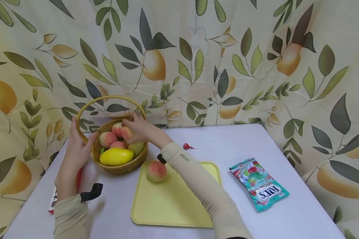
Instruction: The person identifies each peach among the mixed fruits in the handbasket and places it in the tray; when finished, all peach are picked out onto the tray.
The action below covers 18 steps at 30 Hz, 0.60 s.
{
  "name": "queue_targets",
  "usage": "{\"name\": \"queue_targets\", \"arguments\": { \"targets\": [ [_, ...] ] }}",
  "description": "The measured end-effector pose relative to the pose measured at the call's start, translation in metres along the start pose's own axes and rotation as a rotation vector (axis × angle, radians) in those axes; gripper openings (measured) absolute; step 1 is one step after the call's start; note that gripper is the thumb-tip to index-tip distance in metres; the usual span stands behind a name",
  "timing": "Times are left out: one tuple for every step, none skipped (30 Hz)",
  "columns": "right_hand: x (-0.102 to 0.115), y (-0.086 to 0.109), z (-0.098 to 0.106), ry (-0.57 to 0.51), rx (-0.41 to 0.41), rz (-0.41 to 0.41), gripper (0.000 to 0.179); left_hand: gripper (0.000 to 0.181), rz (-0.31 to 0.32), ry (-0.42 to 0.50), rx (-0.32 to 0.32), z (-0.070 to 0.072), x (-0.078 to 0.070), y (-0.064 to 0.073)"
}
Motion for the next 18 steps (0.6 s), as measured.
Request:
{"name": "queue_targets", "arguments": {
  "targets": [
    [0.001, 0.008, 0.003, -0.028, -0.017, 0.011, 0.063, 0.091, 0.002, 0.006, 0.001, 0.0, 0.001, 0.001],
    [0.001, 0.017, 0.005, -0.054, -0.032, 0.016, 0.063, 0.091, 0.003, 0.008, 0.002, -0.001, 0.001, 0.002],
    [-0.001, 0.029, 0.009, -0.083, -0.049, 0.004, 0.064, 0.091, 0.004, 0.012, 0.003, -0.001, 0.001, 0.002],
    [-0.004, 0.04, 0.012, -0.109, -0.071, -0.004, 0.064, 0.09, 0.005, 0.014, 0.004, -0.001, 0.001, 0.002],
    [-0.007, 0.052, 0.015, -0.13, -0.091, -0.018, 0.065, 0.09, 0.006, 0.013, 0.002, -0.001, 0.001, 0.002],
    [-0.011, 0.064, 0.018, -0.149, -0.116, -0.037, 0.065, 0.09, 0.01, 0.013, 0.002, -0.001, 0.001, 0.002],
    [-0.015, 0.077, 0.021, -0.169, -0.139, -0.058, 0.066, 0.09, 0.013, 0.009, 0.001, 0.0, 0.002, 0.002],
    [-0.018, 0.088, 0.022, -0.183, -0.158, -0.079, 0.067, 0.09, 0.017, 0.003, 0.003, 0.0, 0.002, 0.002],
    [-0.023, 0.1, 0.022, -0.197, -0.171, -0.109, 0.068, 0.09, 0.022, 0.0, 0.002, 0.001, 0.003, 0.002],
    [-0.027, 0.11, 0.02, -0.208, -0.184, -0.129, 0.068, 0.09, 0.026, 0.0, 0.004, 0.002, 0.004, 0.003],
    [-0.031, 0.119, 0.019, -0.221, -0.191, -0.153, 0.069, 0.09, 0.027, -0.001, 0.004, 0.002, 0.005, 0.003],
    [-0.035, 0.128, 0.016, -0.242, -0.197, -0.174, 0.07, 0.09, 0.029, 0.001, 0.007, 0.002, 0.005, 0.003],
    [-0.04, 0.137, 0.014, -0.27, -0.197, -0.192, 0.072, 0.09, 0.029, 0.0, 0.008, 0.002, 0.006, 0.003],
    [-0.044, 0.144, 0.011, -0.304, -0.196, -0.207, 0.071, 0.09, 0.028, 0.002, 0.009, 0.002, 0.005, 0.003],
    [-0.048, 0.152, 0.009, -0.337, -0.195, -0.218, 0.071, 0.09, 0.028, 0.005, 0.011, 0.002, 0.005, 0.002],
    [-0.05, 0.16, 0.008, -0.374, -0.195, -0.22, 0.071, 0.091, 0.026, 0.006, 0.015, 0.001, 0.005, 0.002],
    [-0.053, 0.167, 0.006, -0.41, -0.19, -0.224, 0.07, 0.091, 0.019, 0.004, 0.018, 0.001, 0.005, 0.001],
    [-0.055, 0.174, 0.004, -0.442, -0.184, -0.229, 0.069, 0.091, 0.015, 0.003, 0.022, 0.002, 0.004, 0.001]
  ]
}}
Point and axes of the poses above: each hand's wrist, its own y-axis away from the middle knuckle, its own z-axis out of the back of the hand, x = y × z, the point moved 10 cm from there along -y, towards the middle knuckle, and after that the axes turned 6 degrees about y, right-handed, at the moved point
